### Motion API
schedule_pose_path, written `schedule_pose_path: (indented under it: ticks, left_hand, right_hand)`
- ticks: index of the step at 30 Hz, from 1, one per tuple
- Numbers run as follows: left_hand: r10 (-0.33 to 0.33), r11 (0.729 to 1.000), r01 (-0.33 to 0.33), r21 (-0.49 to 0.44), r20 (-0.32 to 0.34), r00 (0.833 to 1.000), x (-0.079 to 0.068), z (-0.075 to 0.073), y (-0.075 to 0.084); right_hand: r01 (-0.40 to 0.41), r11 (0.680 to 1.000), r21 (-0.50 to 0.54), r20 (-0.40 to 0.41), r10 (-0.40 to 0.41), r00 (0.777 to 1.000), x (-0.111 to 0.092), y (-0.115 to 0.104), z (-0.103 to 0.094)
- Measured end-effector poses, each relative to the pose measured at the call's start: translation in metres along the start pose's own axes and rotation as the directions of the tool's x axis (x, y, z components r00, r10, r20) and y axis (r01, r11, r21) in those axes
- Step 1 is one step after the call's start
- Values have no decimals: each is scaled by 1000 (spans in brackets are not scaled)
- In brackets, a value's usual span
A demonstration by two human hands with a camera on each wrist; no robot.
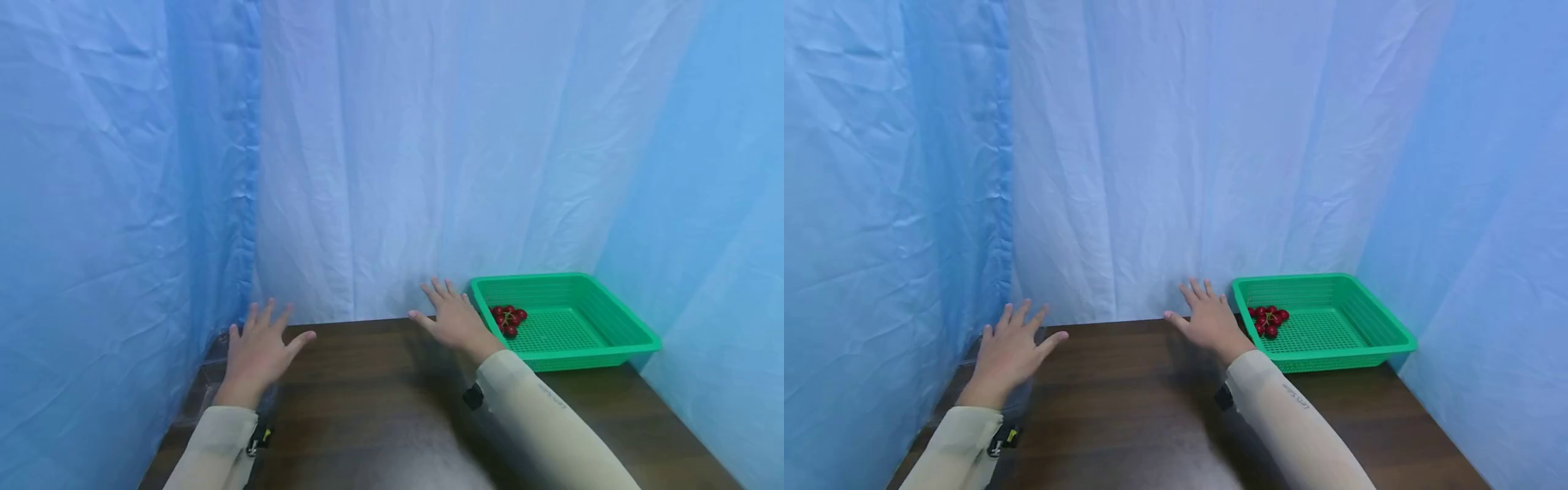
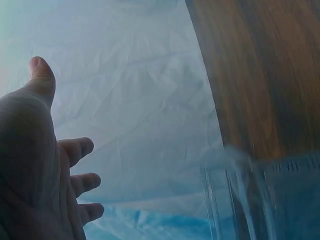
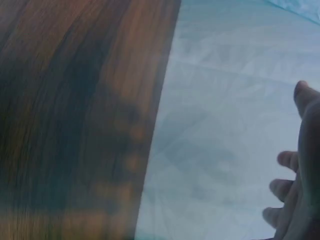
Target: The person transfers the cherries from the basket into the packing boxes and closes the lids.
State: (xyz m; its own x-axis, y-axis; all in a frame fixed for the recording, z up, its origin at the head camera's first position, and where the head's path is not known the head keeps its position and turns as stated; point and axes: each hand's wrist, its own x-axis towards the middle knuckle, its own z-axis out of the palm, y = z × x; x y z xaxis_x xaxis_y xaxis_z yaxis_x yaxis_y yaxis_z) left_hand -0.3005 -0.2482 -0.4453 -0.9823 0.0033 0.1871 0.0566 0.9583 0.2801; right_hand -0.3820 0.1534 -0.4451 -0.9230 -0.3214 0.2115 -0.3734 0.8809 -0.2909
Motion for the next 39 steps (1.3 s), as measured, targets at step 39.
schedule_pose_path:
  ticks: [39]
  left_hand:
    - [-128,987,156,-39,395,910,-47,-19,-131]
  right_hand:
    - [-307,924,230,213,260,942,-64,87,-26]
